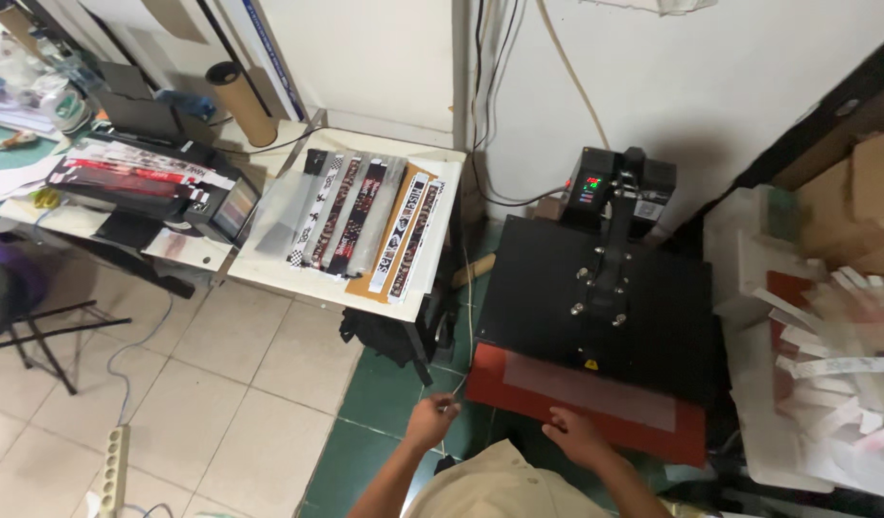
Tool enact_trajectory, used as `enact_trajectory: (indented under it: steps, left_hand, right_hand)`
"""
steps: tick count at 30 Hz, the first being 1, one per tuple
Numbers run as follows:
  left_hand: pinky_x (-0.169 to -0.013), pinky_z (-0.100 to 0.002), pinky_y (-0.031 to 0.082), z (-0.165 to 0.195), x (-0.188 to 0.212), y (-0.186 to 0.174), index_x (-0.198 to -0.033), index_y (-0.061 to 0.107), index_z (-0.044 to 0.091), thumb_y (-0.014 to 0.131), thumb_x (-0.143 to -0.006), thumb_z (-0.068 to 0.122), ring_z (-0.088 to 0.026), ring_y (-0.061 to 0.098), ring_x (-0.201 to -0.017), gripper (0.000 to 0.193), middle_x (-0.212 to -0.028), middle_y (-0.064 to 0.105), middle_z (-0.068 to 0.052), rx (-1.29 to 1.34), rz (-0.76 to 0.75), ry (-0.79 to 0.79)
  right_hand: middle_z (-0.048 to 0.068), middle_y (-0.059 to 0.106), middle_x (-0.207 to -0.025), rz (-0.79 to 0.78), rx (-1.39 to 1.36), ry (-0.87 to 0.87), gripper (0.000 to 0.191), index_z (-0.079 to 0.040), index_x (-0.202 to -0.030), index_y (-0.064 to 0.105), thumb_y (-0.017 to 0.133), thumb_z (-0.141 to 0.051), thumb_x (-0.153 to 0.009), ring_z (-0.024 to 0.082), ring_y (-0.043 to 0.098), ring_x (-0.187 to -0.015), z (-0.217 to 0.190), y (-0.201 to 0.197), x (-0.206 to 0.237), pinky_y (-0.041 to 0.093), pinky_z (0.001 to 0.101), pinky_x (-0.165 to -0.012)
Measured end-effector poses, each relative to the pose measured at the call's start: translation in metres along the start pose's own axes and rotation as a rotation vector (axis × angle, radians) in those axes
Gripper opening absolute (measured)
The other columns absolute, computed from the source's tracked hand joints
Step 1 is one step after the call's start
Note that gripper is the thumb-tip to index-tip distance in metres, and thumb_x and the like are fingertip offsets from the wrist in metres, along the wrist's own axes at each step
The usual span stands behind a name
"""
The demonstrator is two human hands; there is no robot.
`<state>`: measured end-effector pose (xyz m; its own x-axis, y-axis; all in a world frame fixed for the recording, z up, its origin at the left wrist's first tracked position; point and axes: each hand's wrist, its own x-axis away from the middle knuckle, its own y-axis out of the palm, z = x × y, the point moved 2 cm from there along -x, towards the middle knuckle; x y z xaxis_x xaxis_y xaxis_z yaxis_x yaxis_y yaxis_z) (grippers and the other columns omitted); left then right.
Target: The person repeatedly places sticker strips onto a pink sheet on a heat press, closes the press, waits, then opens it to peel and remove the backing. Finished strips are placed on a nearby table. The cycle repeats with multiple sticker strips.
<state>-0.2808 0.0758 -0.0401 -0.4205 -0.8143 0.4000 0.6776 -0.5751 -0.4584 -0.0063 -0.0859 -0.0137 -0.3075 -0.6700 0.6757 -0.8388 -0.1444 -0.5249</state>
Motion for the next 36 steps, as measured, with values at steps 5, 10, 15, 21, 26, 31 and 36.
enact_trajectory:
  steps: [5, 10, 15, 21, 26, 31, 36]
  left_hand:
    - [-0.089, -0.038, 0.058, 0.003, 0.002, -0.012, -0.120, 0.074, 0.010, 0.074, -0.087, 0.037, -0.027, 0.077, -0.100, 0.042, -0.114, 0.078, -0.011, -0.040, -0.029, 0.068]
    - [-0.089, -0.039, 0.059, 0.018, -0.001, 0.005, -0.121, 0.072, 0.009, 0.068, -0.091, 0.034, -0.028, 0.077, -0.103, 0.039, -0.110, 0.079, -0.015, 0.000, -0.168, 0.125]
    - [-0.092, -0.040, 0.056, 0.034, 0.003, 0.032, -0.120, 0.071, 0.007, 0.070, -0.093, 0.031, -0.032, 0.072, -0.108, 0.036, -0.115, 0.075, -0.016, -0.041, -0.189, 0.226]
    - [-0.087, -0.040, 0.056, 0.050, 0.015, 0.054, -0.112, 0.077, 0.009, 0.063, -0.088, 0.017, -0.030, 0.073, -0.100, 0.029, -0.106, 0.078, -0.014, -0.085, -0.223, 0.447]
    - [-0.066, -0.034, 0.058, 0.060, 0.019, 0.070, -0.095, 0.081, 0.011, 0.070, -0.087, 0.019, -0.018, 0.073, -0.067, 0.016, -0.076, 0.076, -0.008, -0.047, -0.339, 0.280]
    - [-0.061, -0.031, 0.052, 0.089, 0.030, 0.106, -0.079, 0.078, 0.003, 0.080, -0.090, 0.027, -0.014, 0.066, -0.060, 0.026, -0.068, 0.073, -0.007, -0.093, -0.226, 0.174]
    - [-0.064, -0.030, 0.056, 0.121, 0.044, 0.173, -0.095, 0.078, 0.006, 0.066, -0.090, 0.011, -0.012, 0.067, -0.064, 0.014, -0.080, 0.077, -0.005, 0.194, -0.232, 0.190]
  right_hand:
    - [0.013, 0.062, -0.144, 0.079, -0.088, -0.042, 0.069, -0.008, -0.149, 0.049, 0.069, -0.043, -0.093, 0.027, 0.061, -0.134, 0.000, 0.008, 0.024, 0.051, 0.0397, -0.108]
    - [0.012, 0.061, -0.145, 0.125, -0.138, 0.065, 0.069, -0.011, -0.151, 0.048, 0.069, -0.044, -0.093, 0.026, 0.060, -0.133, 0.026, 0.021, 0.060, 0.050, 0.0402, -0.109]
    - [0.009, 0.060, -0.146, 0.157, -0.167, 0.140, 0.069, -0.013, -0.151, 0.048, 0.068, -0.045, -0.093, 0.025, 0.060, -0.133, 0.053, 0.028, 0.089, 0.051, 0.0396, -0.108]
    - [0.011, 0.064, -0.143, 0.197, -0.268, 0.099, 0.069, -0.013, -0.150, 0.050, 0.069, -0.046, -0.092, 0.025, 0.064, -0.129, 0.069, 0.023, 0.095, 0.054, 0.0390, -0.105]
    - [0.011, 0.067, -0.139, 0.121, -0.287, 0.131, 0.069, -0.013, -0.150, 0.050, 0.067, -0.046, -0.092, 0.026, 0.067, -0.127, 0.086, 0.002, 0.086, 0.054, 0.0383, -0.106]
    - [0.008, 0.062, -0.145, 0.108, -0.194, 0.117, 0.070, -0.013, -0.153, 0.048, 0.065, -0.049, -0.095, 0.023, 0.061, -0.134, 0.126, -0.051, 0.086, 0.049, 0.0370, -0.112]
    - [0.010, 0.056, -0.150, 0.049, -0.444, 0.084, 0.072, -0.012, -0.155, 0.043, 0.065, -0.048, -0.096, 0.027, 0.058, -0.137, 0.185, -0.095, 0.093, 0.050, 0.0413, -0.112]
